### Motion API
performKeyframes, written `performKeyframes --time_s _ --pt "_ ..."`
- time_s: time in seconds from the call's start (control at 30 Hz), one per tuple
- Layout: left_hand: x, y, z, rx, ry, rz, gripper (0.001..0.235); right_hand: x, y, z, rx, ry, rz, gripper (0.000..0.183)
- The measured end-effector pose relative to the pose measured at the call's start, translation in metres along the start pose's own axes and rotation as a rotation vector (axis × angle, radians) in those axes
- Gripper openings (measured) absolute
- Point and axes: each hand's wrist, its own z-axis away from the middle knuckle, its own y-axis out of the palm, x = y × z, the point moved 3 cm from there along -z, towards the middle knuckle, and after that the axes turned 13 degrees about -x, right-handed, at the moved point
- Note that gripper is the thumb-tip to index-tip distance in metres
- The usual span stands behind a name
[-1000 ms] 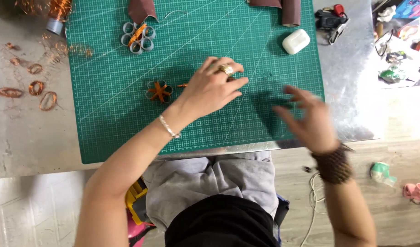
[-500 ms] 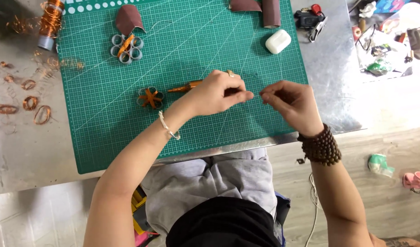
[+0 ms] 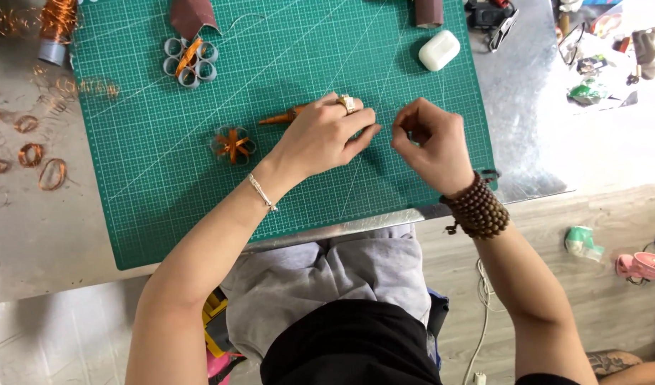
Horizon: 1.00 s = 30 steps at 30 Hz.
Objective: The person assembles a copper wire coil onto a cylindrical tool, likely a soldering iron, by hand. They carefully wrap the wire around the tool's tip and body, adjusting the coil's position and shape to fit the device.
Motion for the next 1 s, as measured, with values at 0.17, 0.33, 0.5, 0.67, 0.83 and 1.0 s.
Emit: performKeyframes --time_s 0.17,0.33,0.5,0.67,0.83,1.0 --pt "-0.001 0.000 0.001 0.067 -0.111 0.118 0.018 -0.003 -0.014 0.001 0.029 -0.014 0.070 0.007" --pt "0.002 0.001 0.004 0.088 -0.154 0.184 0.024 -0.018 -0.033 0.008 0.023 -0.071 0.142 0.007" --pt "0.004 0.005 0.010 0.122 -0.180 0.177 0.025 -0.039 -0.065 0.019 0.013 -0.145 0.291 0.009" --pt "-0.002 0.001 0.004 0.194 -0.130 0.197 0.024 -0.063 -0.119 0.035 0.024 -0.032 0.517 0.014" --pt "-0.005 0.000 0.002 0.196 -0.141 0.212 0.025 -0.086 -0.180 0.060 -0.070 -0.248 0.862 0.015" --pt "-0.008 -0.003 -0.004 0.200 -0.119 0.204 0.024 -0.087 -0.195 0.075 -0.114 -0.253 1.084 0.014"
